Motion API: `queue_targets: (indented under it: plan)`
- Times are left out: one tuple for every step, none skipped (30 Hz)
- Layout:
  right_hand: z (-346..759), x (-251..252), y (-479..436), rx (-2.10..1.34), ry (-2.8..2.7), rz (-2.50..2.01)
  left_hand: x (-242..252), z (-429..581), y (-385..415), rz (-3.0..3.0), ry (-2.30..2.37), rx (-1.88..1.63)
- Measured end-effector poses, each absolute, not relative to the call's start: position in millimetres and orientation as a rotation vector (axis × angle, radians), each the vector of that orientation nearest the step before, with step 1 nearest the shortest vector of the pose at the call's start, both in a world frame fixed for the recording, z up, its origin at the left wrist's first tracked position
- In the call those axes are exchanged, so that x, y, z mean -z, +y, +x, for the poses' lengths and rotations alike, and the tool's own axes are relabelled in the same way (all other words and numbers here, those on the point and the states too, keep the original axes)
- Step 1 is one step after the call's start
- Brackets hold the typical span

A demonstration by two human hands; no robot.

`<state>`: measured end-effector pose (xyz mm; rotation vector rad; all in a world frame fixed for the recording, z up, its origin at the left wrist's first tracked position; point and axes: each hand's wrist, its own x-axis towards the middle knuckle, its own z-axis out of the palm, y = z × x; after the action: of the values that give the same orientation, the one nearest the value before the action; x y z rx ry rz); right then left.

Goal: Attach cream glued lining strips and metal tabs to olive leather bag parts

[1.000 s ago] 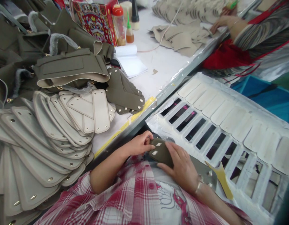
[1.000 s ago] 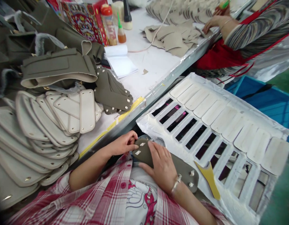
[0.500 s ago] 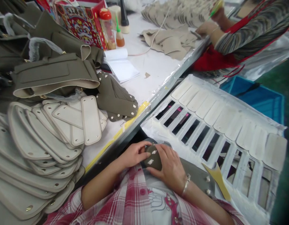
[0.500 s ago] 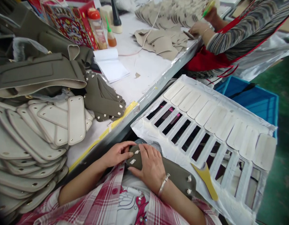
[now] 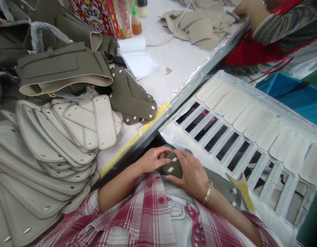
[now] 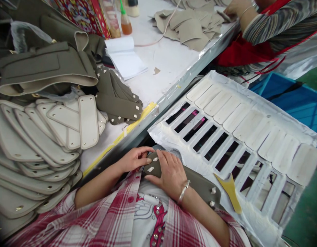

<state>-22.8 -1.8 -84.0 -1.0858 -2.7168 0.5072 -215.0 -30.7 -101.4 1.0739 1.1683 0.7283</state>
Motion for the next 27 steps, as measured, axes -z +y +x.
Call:
queue_targets:
  plan:
    - [-20.3, 84.4, -2.8, -0.49, -2.731, -1.066, 101.4, -215.0, -30.6, 1.075, 1.163, -0.728]
    - [-17.9, 85.0, -3.9, -0.473, -2.738, -1.05, 101.6, -215.0, -30.6, 1.078, 1.158, -0.726]
    - [-16.1, 85.6, -5.0, -0.457, -2.738, -1.042, 102.1, -215.2, -30.5, 1.083, 1.156, -0.722]
    - [-14.9, 86.3, -6.0, -0.446, -2.735, -1.041, 102.9, -215.4, -30.4, 1.092, 1.157, -0.721]
    - [-14.4, 87.1, -6.8, -0.441, -2.73, -1.045, 104.0, -215.6, -30.3, 1.106, 1.163, -0.721]
    - [-14.6, 87.8, -7.3, -0.443, -2.726, -1.05, 105.2, -216.0, -30.2, 1.124, 1.172, -0.726]
    - [-15.5, 88.4, -7.6, -0.45, -2.721, -1.056, 106.5, -216.4, -30.2, 1.142, 1.182, -0.736]
    - [-16.9, 88.9, -7.6, -0.463, -2.718, -1.06, 107.9, -216.9, -30.2, 1.151, 1.19, -0.747]
    - [-18.5, 89.1, -7.5, -0.476, -2.712, -1.063, 109.2, -217.4, -30.4, 1.147, 1.195, -0.753]
    - [-20.4, 89.0, -7.3, -0.488, -2.705, -1.065, 110.3, -217.9, -30.7, 1.131, 1.193, -0.748]
    - [-22.1, 88.7, -7.0, -0.497, -2.696, -1.071, 111.0, -218.4, -31.0, 1.112, 1.188, -0.736]
    - [-23.7, 88.2, -6.8, -0.502, -2.688, -1.079, 111.2, -218.8, -31.4, 1.101, 1.184, -0.723]
    - [-25.1, 87.6, -6.7, -0.501, -2.68, -1.089, 110.8, -219.1, -31.8, 1.105, 1.183, -0.714]
    - [-26.1, 87.0, -6.6, -0.495, -2.675, -1.098, 109.7, -219.1, -32.2, 1.127, 1.192, -0.716]
    - [-26.8, 86.4, -6.6, -0.486, -2.673, -1.105, 108.0, -218.8, -32.6, 1.16, 1.207, -0.728]
    - [-27.1, 86.0, -6.5, -0.478, -2.674, -1.109, 105.9, -218.2, -33.0, 1.193, 1.228, -0.741]
    - [-27.2, 85.7, -6.5, -0.472, -2.675, -1.111, 103.4, -217.1, -33.2, 1.221, 1.253, -0.749]
    - [-27.0, 85.5, -6.4, -0.469, -2.672, -1.111, 100.7, -215.8, -33.4, 1.24, 1.28, -0.743]
    - [-26.7, 85.5, -6.2, -0.471, -2.67, -1.111, 98.0, -214.2, -33.3, 1.255, 1.311, -0.726]
    - [-26.3, 85.7, -6.1, -0.476, -2.669, -1.111, 95.4, -212.5, -33.1, 1.268, 1.343, -0.701]
    - [-25.9, 85.9, -5.9, -0.479, -2.668, -1.112, 93.2, -210.8, -32.6, 1.282, 1.373, -0.671]
    - [-25.5, 86.2, -5.7, -0.479, -2.668, -1.111, 91.3, -209.4, -31.9, 1.299, 1.4, -0.644]
    - [-25.3, 86.6, -5.4, -0.475, -2.672, -1.109, 89.8, -208.2, -31.0, 1.32, 1.417, -0.624]
    - [-25.2, 87.0, -5.1, -0.469, -2.676, -1.107, 88.9, -207.3, -29.9, 1.343, 1.425, -0.608]
    - [-25.4, 87.3, -4.8, -0.462, -2.677, -1.107, 88.4, -206.7, -28.8, 1.368, 1.428, -0.601]
    - [-25.9, 87.6, -4.4, -0.458, -2.676, -1.106, 88.4, -206.4, -27.7, 1.392, 1.429, -0.601]
    - [-26.5, 87.8, -4.0, -0.46, -2.674, -1.108, 88.7, -206.2, -26.7, 1.412, 1.428, -0.606]
